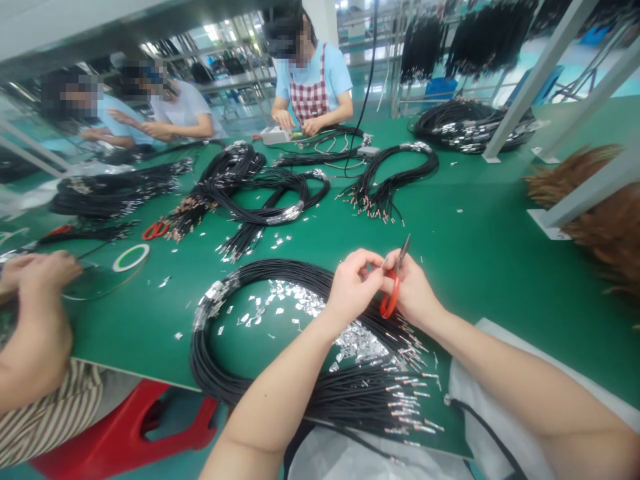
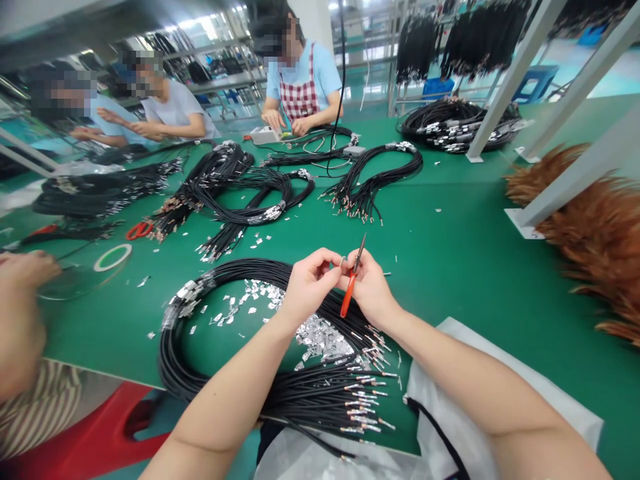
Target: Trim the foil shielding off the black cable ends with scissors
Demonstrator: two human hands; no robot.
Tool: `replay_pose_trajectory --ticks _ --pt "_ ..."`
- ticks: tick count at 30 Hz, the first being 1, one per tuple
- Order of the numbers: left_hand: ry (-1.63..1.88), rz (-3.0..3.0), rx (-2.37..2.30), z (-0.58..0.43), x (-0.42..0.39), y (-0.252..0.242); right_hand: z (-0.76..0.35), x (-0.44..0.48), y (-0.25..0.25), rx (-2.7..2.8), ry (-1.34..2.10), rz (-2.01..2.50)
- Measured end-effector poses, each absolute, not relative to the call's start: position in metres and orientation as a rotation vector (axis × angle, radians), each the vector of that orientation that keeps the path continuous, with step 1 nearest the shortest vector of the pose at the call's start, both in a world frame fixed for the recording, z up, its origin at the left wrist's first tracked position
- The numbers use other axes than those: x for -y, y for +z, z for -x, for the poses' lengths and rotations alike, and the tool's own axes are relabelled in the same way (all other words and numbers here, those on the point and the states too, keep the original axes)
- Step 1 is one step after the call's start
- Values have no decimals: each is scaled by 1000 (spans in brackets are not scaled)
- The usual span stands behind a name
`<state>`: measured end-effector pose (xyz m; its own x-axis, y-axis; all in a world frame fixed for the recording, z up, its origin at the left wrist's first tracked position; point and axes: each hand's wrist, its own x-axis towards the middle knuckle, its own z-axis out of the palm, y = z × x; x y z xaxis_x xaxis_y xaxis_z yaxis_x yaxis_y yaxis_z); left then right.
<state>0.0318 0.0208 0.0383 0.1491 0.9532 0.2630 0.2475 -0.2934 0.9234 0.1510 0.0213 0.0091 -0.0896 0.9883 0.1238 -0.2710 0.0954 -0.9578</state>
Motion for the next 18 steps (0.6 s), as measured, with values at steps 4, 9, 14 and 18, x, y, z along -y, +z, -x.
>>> replay_pose_trajectory --ticks 4,9,14,18 --pt "1161 -1556 -1074 -28 -22 40 -153 -21 12 1188 1322 940" --pt "1180 -1421 -1003 -25 -28 34 -155 -24 11 1167 1362 952" --pt "1082 -1387 -1021 -24 -32 28 -159 -29 6 1166 1359 962" --pt "1033 -1452 -1024 -24 -32 29 -161 -30 5 1257 1281 1021"
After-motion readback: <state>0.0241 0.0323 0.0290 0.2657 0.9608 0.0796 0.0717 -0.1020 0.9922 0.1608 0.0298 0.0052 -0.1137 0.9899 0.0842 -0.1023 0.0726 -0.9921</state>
